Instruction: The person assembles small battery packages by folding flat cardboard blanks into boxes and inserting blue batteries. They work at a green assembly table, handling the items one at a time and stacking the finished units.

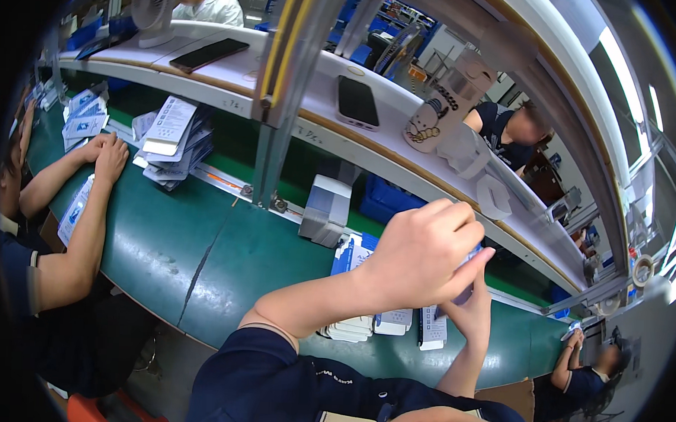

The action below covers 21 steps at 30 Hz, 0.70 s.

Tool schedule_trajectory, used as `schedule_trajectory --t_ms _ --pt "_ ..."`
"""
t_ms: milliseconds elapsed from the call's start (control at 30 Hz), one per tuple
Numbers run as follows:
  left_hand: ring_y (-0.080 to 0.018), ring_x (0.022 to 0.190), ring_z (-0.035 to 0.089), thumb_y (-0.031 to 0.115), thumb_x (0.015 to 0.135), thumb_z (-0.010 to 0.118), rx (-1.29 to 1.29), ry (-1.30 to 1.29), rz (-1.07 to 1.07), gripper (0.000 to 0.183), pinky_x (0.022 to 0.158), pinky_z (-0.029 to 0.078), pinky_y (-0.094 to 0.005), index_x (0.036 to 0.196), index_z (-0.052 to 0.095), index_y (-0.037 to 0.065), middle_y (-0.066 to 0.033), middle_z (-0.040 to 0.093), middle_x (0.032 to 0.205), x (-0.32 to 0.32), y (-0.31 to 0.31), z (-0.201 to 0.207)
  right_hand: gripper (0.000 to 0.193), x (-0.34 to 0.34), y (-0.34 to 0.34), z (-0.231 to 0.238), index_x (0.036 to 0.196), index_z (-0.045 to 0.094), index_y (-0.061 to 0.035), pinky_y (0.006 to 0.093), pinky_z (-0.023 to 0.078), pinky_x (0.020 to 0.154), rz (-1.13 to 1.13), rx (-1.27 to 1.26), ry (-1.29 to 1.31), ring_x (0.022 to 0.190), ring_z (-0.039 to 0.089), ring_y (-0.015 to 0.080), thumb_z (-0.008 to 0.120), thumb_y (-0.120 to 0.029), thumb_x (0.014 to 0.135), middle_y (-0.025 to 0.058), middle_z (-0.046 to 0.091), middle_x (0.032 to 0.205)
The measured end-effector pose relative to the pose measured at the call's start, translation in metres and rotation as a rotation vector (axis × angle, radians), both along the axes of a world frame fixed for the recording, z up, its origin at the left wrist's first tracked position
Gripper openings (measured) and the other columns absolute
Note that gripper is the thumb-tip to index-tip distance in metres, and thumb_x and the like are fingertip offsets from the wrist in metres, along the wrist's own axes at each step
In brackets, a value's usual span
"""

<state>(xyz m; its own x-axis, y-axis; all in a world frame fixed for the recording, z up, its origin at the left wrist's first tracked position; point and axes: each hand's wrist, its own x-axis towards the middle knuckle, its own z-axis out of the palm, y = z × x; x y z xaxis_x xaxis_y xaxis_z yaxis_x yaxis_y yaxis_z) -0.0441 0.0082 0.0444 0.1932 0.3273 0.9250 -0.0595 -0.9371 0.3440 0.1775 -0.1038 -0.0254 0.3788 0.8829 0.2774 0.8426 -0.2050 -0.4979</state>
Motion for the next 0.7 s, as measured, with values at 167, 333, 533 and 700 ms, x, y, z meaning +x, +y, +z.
schedule_trajectory --t_ms 167,333,533,700 --pt "-0.0274 0.069 0.059 0.025 0.081 0.068 0.015 0.098 -0.127 0.024 0.057 0.048 -0.0368 0.076 0.06 0.003 -0.0094 0.056 0.074 -0.01 -0.007 -0.003 0.112 0.039 -0.047 -0.05 0.145 0.023 0.0043 0.0414 0.05 0.087 -0.117 -0.42 -0.178 0.104 0.062 0.0405 0.083 -0.029 0.057 0.029 0.06 0.115" --pt "-0.0281 0.072 0.061 0.028 0.083 0.066 0.038 0.235 -0.161 0.027 0.059 0.049 -0.0379 0.075 0.059 0.003 -0.0103 0.055 0.073 -0.024 -0.011 -0.006 0.071 0.029 -0.036 -0.078 0.124 0.056 0.001 0.0389 0.044 0.098 -0.031 -0.371 -0.007 0.115 0.057 0.0319 0.08 -0.022 0.061 0.0203 0.062 0.121" --pt "-0.0284 0.073 0.061 0.03 0.083 0.066 0.073 0.215 -0.164 0.029 0.061 0.05 -0.0383 0.075 0.059 0.003 -0.0107 0.056 0.073 -0.042 -0.014 -0.005 0.056 0.03 -0.023 -0.092 0.118 0.06 -0.0004 0.038 0.045 0.095 0.136 -0.255 0.059 0.112 0.058 0.0277 0.075 -0.013 0.066 0.0158 0.063 0.118" --pt "-0.0297 0.074 0.063 0.03 0.081 0.065 0.092 0.209 -0.248 0.029 0.063 0.051 -0.0398 0.076 0.061 0.001 -0.012 0.06 0.074 -0.058 -0.016 -0.005 0.053 0.042 -0.025 -0.096 0.117 0.059 0.0007 0.0369 0.046 0.093 0.141 -0.306 0.01 0.109 0.059 0.0254 0.076 -0.012 0.068 0.0151 0.063 0.116"
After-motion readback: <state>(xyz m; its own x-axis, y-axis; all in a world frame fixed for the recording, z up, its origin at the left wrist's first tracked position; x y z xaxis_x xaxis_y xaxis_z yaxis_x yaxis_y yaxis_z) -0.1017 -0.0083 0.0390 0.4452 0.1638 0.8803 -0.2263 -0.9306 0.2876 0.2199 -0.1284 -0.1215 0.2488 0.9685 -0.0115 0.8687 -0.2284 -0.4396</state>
